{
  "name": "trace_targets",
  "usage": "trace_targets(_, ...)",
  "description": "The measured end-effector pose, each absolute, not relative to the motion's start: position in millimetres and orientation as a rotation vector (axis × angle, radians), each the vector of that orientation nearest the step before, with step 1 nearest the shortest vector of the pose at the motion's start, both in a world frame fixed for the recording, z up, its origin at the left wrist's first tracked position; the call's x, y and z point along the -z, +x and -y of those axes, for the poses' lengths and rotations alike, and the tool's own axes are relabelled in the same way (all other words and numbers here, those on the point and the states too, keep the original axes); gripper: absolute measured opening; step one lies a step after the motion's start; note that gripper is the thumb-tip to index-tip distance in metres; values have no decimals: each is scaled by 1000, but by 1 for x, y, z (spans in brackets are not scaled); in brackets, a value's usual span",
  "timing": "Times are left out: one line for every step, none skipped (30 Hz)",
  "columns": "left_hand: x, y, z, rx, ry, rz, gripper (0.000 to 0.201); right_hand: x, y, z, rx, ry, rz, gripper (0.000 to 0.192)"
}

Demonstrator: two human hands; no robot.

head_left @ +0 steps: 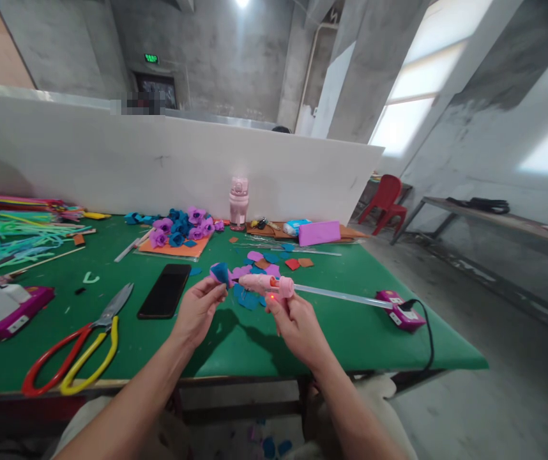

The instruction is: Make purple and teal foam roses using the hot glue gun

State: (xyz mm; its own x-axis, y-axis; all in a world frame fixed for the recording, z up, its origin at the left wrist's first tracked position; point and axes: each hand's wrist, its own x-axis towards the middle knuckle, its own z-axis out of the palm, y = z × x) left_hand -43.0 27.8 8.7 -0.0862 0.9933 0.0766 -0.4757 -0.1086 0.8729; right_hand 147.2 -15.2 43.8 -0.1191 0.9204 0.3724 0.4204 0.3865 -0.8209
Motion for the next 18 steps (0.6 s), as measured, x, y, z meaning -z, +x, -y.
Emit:
trace_targets(-9, -43, -28, -1523, 865, -830, 18, -44, 147, 15, -648, -1192, 1730, 34)
trace_targets(-9, -43, -28, -1522, 864, -832, 18, -44, 147, 15, -627, -1192, 1740, 35)
trace_targets(-9, -43, -27, -1522, 863, -833, 18, -44, 147, 15, -623, -1186, 1741, 34)
trace_targets(-8, -43, -28, -1520, 863, -832, 19, -44, 147, 15, -622, -1181, 1738, 34)
trace_targets(-8, -43, -28, -1520, 864, -831, 19, -44, 147, 15, -619, -1181, 1740, 33)
trace_targets(-7, -44, -28, -1519, 868, -829, 20, -44, 147, 15, -614, -1183, 1745, 33)
trace_targets(-7, -44, -28, -1518, 872, -828, 20, -44, 147, 16, -606, -1188, 1754, 33)
trace_targets(-6, -44, -28, -1518, 876, -828, 20, -44, 147, 16, -597, -1194, 1763, 33)
trace_targets(-6, -44, -28, -1518, 879, -828, 20, -45, 147, 16, -589, -1198, 1772, 33)
trace_targets(-6, -44, -28, -1518, 879, -829, 20, -45, 147, 16, -584, -1200, 1777, 33)
trace_targets(-6, -44, -28, -1517, 878, -830, 19, -45, 147, 16, -579, -1201, 1780, 33)
trace_targets(-7, -44, -28, -1517, 875, -830, 19, -44, 146, 16, -575, -1203, 1779, 33)
trace_targets(-7, -44, -28, -1518, 871, -831, 19, -44, 146, 16, -572, -1203, 1778, 33)
trace_targets(-8, -43, -28, -1517, 869, -832, 20, -44, 146, 16, -570, -1203, 1775, 33)
trace_targets(-8, -43, -27, -1517, 868, -833, 20, -44, 146, 16, -571, -1202, 1770, 33)
trace_targets(-9, -43, -27, -1517, 866, -835, 21, -44, 147, 16, -575, -1200, 1762, 33)
trace_targets(-10, -43, -27, -1517, 866, -836, 21, -43, 147, 16, -585, -1199, 1752, 33)
trace_targets(-10, -43, -27, -1516, 867, -836, 22, -43, 147, 16, -606, -1195, 1734, 33)
